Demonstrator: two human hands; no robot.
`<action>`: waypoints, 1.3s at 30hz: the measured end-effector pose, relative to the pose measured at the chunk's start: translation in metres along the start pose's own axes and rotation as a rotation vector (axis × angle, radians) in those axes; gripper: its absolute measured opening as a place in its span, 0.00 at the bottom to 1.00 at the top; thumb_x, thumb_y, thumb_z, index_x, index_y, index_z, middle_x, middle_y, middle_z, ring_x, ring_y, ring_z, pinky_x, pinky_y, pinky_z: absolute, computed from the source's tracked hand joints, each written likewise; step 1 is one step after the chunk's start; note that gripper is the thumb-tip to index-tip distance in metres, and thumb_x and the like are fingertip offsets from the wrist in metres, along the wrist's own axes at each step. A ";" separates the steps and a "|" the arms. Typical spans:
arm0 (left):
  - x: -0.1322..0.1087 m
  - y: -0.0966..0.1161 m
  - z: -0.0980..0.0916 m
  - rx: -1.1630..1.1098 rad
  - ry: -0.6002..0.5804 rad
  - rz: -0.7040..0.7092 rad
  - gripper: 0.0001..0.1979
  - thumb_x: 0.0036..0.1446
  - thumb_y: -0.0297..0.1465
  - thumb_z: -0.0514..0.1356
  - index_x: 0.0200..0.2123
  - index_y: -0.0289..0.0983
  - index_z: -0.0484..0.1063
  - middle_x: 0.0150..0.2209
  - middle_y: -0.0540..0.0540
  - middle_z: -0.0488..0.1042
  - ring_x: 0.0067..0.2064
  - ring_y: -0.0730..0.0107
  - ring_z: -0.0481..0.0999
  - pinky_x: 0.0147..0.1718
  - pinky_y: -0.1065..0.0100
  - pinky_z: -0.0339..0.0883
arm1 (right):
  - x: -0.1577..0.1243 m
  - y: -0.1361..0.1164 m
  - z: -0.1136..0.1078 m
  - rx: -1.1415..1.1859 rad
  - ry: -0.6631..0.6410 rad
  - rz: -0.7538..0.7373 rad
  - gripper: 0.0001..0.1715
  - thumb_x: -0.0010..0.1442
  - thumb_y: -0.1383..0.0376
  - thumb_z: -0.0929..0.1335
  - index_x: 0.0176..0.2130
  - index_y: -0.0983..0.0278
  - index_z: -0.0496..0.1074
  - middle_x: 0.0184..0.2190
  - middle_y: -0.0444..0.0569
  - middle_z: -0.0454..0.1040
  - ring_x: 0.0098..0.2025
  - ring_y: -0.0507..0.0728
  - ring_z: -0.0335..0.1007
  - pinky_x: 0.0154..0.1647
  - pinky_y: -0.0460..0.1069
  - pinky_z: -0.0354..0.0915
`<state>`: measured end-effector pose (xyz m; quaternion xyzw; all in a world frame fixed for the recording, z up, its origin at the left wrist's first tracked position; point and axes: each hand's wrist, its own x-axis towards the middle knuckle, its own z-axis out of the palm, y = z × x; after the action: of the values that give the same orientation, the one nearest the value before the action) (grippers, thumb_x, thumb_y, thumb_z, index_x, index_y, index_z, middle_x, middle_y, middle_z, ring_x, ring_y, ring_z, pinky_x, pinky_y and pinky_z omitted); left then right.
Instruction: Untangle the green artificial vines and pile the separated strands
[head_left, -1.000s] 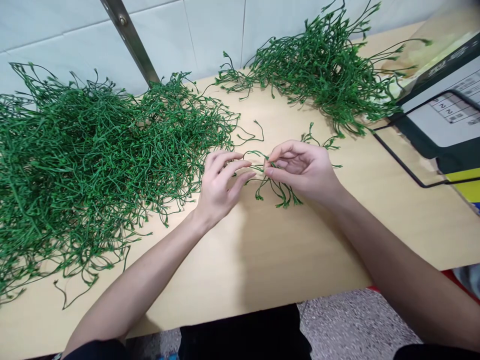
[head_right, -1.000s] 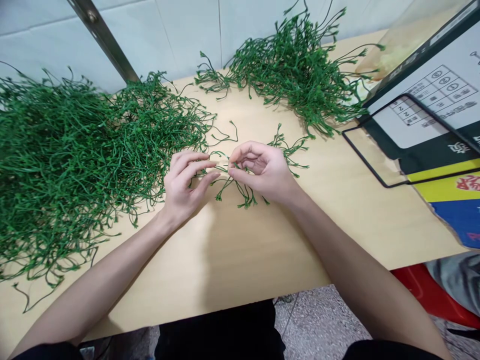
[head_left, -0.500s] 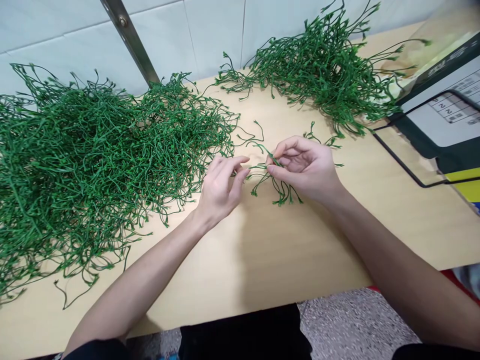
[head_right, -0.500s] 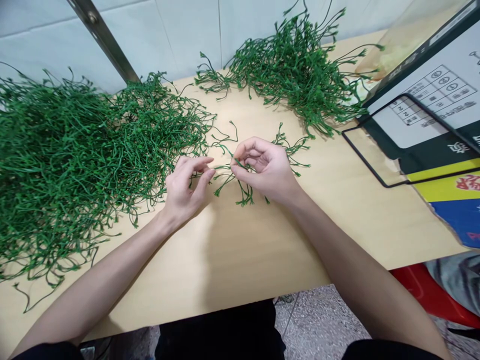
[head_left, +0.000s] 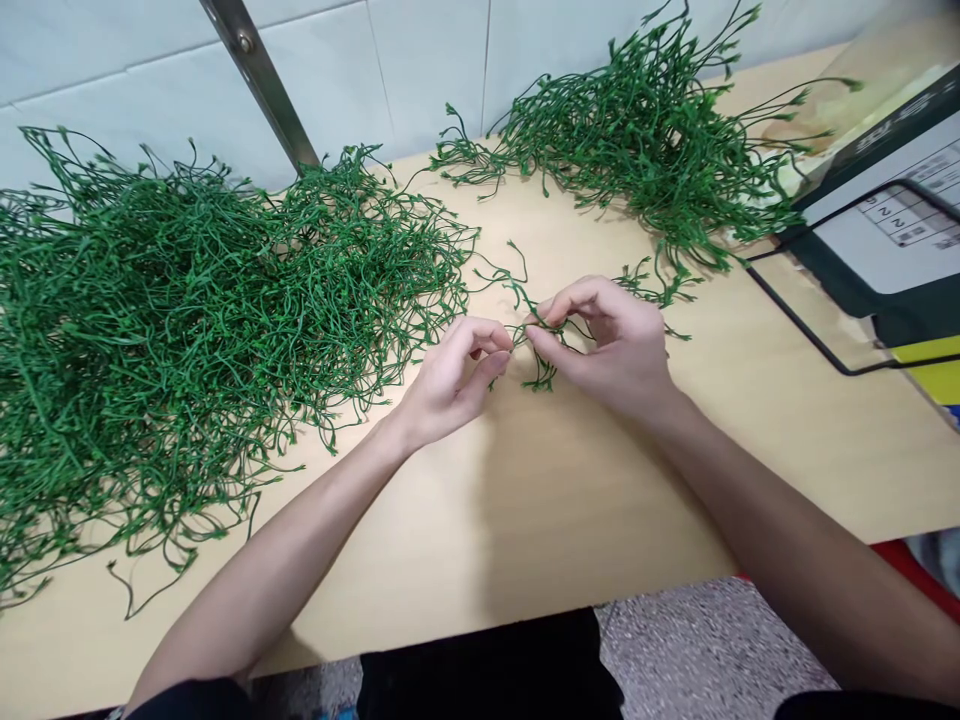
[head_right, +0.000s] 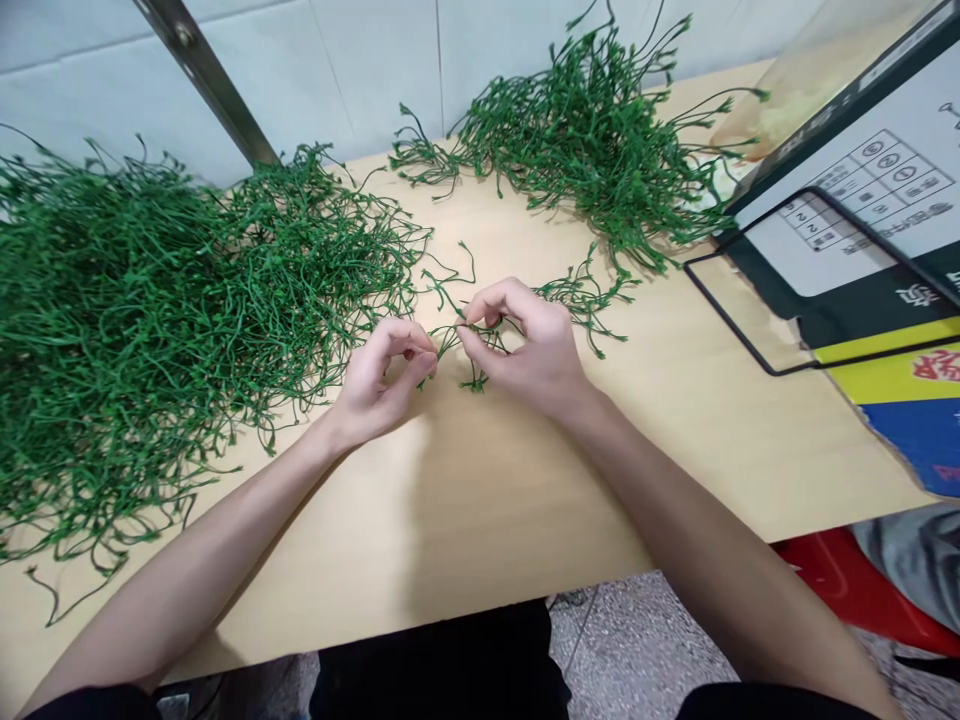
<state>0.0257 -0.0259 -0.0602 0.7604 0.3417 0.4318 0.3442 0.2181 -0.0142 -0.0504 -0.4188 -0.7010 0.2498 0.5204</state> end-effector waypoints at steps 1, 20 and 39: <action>0.001 0.000 -0.001 -0.025 -0.013 -0.013 0.04 0.67 0.33 0.55 0.40 0.39 0.66 0.34 0.49 0.71 0.35 0.74 0.73 0.34 0.69 0.67 | 0.000 0.000 0.000 -0.024 0.005 -0.021 0.10 0.53 0.65 0.73 0.31 0.57 0.68 0.31 0.46 0.73 0.34 0.57 0.72 0.39 0.55 0.72; 0.006 0.000 -0.002 -0.247 0.009 -0.062 0.09 0.63 0.37 0.61 0.39 0.37 0.73 0.30 0.48 0.76 0.32 0.75 0.76 0.34 0.71 0.70 | 0.000 -0.001 -0.001 -0.054 0.045 -0.085 0.13 0.50 0.72 0.73 0.30 0.58 0.67 0.30 0.46 0.74 0.34 0.57 0.73 0.36 0.54 0.70; 0.008 -0.002 -0.005 -0.453 0.139 -0.077 0.22 0.60 0.37 0.65 0.56 0.41 0.67 0.39 0.45 0.83 0.50 0.61 0.81 0.50 0.62 0.77 | 0.001 -0.001 -0.002 0.060 -0.064 0.029 0.11 0.51 0.69 0.74 0.31 0.60 0.68 0.27 0.43 0.71 0.28 0.52 0.68 0.32 0.50 0.69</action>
<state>0.0237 -0.0166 -0.0564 0.6186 0.2876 0.5355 0.4978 0.2198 -0.0136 -0.0485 -0.4048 -0.7034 0.2914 0.5064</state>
